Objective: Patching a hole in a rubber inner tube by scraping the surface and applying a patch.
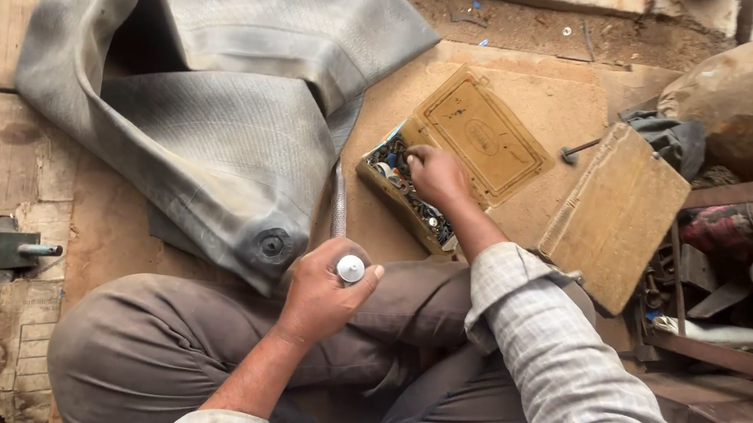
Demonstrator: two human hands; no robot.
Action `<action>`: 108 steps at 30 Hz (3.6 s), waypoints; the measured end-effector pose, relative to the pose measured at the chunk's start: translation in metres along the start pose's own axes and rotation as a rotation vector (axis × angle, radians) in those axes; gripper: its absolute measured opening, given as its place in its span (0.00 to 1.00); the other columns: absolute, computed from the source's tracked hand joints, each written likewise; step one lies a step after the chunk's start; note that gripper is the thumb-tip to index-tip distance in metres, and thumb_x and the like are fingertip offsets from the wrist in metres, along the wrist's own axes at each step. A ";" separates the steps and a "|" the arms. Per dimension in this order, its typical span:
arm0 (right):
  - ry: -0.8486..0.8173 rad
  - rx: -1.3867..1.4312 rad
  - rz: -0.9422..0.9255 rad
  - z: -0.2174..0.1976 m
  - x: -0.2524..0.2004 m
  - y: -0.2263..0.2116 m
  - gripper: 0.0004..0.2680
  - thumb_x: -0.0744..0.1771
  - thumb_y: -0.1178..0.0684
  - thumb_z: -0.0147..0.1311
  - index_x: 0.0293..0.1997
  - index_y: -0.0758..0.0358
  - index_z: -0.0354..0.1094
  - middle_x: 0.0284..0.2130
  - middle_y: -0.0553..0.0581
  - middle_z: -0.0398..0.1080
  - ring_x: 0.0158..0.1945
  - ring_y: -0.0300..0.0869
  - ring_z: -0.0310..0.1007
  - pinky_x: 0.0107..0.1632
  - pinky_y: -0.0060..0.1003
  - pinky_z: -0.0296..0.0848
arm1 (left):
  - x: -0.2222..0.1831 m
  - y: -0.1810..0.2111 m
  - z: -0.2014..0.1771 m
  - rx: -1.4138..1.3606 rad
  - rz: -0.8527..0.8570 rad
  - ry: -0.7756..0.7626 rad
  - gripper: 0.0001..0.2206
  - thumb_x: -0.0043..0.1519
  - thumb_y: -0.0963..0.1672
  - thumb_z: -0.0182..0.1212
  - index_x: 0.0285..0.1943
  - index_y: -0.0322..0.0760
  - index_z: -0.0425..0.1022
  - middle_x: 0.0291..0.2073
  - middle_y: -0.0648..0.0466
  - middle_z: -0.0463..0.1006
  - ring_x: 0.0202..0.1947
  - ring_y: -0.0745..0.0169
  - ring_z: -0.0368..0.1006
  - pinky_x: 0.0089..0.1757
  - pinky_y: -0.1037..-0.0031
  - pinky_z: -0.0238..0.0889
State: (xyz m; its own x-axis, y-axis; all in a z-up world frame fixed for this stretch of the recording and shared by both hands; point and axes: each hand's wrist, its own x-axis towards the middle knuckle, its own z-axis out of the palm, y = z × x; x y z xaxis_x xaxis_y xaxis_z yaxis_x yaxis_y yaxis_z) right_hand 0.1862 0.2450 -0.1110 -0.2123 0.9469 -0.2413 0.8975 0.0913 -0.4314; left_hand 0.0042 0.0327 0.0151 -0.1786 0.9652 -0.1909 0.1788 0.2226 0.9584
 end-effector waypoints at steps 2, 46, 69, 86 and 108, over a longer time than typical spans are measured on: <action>0.027 -0.008 0.007 0.005 0.005 -0.012 0.10 0.67 0.48 0.53 0.52 0.50 0.77 0.43 0.59 0.77 0.47 0.54 0.76 0.52 0.49 0.72 | 0.002 -0.002 0.000 -0.007 0.007 -0.004 0.08 0.55 0.43 0.71 0.30 0.36 0.76 0.26 0.55 0.78 0.27 0.68 0.76 0.33 0.73 0.69; -0.265 0.349 0.257 -0.014 0.012 0.057 0.08 0.64 0.52 0.60 0.43 0.61 0.76 0.31 0.54 0.79 0.29 0.37 0.73 0.31 0.35 0.72 | 0.000 -0.005 -0.002 -0.017 0.064 -0.008 0.09 0.53 0.44 0.71 0.30 0.34 0.76 0.25 0.51 0.78 0.26 0.59 0.75 0.33 0.69 0.69; 0.198 0.961 -0.010 -0.064 -0.075 0.011 0.13 0.72 0.46 0.48 0.43 0.64 0.76 0.32 0.55 0.77 0.24 0.38 0.62 0.29 0.34 0.65 | -0.018 -0.013 -0.007 -0.020 0.039 0.056 0.10 0.54 0.46 0.71 0.31 0.34 0.77 0.24 0.53 0.78 0.27 0.65 0.75 0.34 0.70 0.69; 0.105 1.649 0.132 -0.059 -0.062 0.046 0.14 0.72 0.41 0.47 0.39 0.61 0.70 0.30 0.53 0.69 0.33 0.39 0.68 0.37 0.35 0.70 | -0.018 -0.027 0.001 -0.063 0.039 0.051 0.10 0.55 0.44 0.71 0.29 0.35 0.76 0.22 0.56 0.77 0.24 0.71 0.72 0.31 0.74 0.68; 0.460 1.680 0.180 -0.079 -0.009 0.082 0.14 0.72 0.42 0.45 0.39 0.64 0.68 0.29 0.57 0.70 0.32 0.42 0.69 0.37 0.38 0.73 | -0.007 -0.034 0.011 -0.086 0.030 0.040 0.08 0.57 0.43 0.71 0.30 0.35 0.75 0.22 0.60 0.75 0.25 0.76 0.69 0.30 0.77 0.66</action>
State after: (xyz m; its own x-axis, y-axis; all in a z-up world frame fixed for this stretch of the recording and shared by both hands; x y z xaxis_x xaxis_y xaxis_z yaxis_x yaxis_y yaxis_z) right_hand 0.2922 0.2687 -0.0755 0.2203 0.9382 -0.2669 -0.5068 -0.1237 -0.8532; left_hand 0.0104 0.0197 -0.0187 -0.2129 0.9646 -0.1554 0.1015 0.1800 0.9784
